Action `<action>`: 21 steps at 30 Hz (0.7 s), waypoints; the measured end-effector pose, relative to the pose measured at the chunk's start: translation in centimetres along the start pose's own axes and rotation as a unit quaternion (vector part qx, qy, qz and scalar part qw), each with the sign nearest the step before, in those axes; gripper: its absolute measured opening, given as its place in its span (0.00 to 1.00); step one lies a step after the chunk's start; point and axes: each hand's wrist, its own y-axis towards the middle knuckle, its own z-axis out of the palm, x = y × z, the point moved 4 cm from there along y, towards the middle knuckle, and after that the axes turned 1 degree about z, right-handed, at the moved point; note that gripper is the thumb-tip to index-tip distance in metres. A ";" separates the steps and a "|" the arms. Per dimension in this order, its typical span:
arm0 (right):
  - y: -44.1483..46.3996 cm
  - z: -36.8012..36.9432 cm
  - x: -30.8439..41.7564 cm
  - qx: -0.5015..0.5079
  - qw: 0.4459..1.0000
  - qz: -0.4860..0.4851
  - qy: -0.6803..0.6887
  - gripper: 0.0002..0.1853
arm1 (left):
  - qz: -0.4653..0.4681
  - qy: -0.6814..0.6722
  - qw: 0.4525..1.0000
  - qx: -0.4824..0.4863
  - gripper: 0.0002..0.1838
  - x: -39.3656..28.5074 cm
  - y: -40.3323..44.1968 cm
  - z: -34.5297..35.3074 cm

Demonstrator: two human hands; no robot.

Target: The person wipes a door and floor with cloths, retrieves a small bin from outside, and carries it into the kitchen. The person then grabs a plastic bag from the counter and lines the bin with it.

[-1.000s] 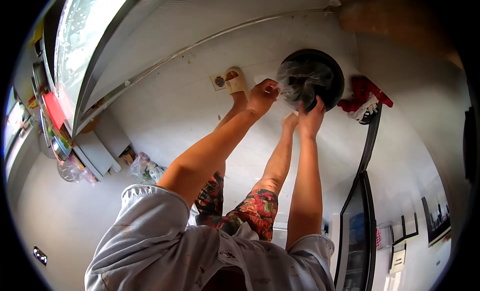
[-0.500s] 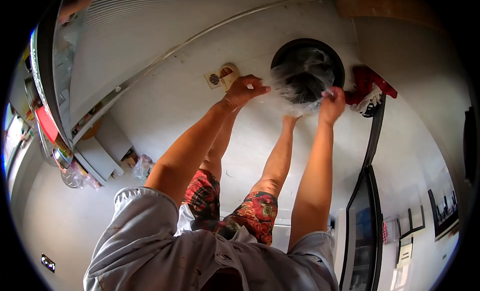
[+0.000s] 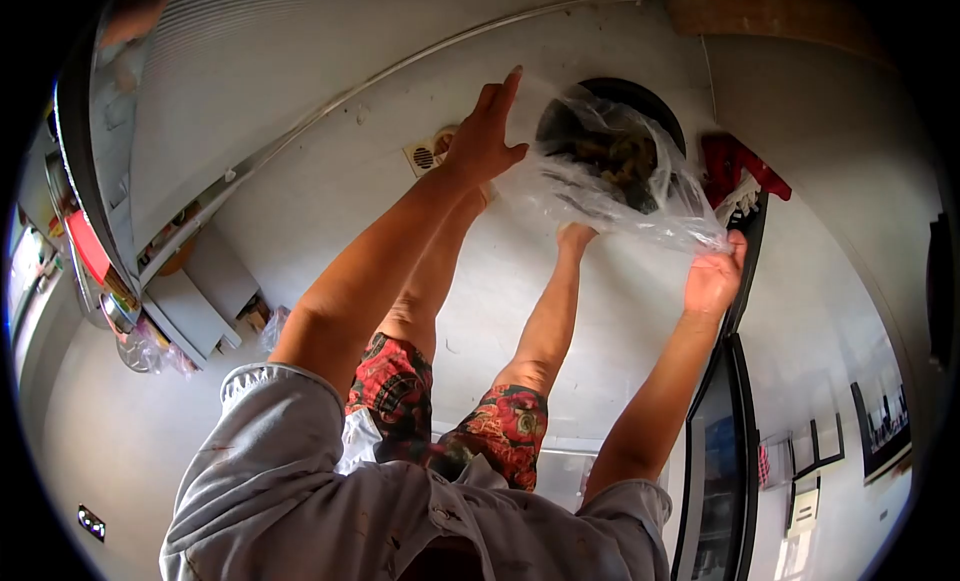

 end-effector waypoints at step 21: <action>12.7 -9.5 -11.2 -0.136 0.899 0.304 -0.284 0.25 | -0.228 -0.279 0.885 0.296 0.52 8.8 6.1 6.4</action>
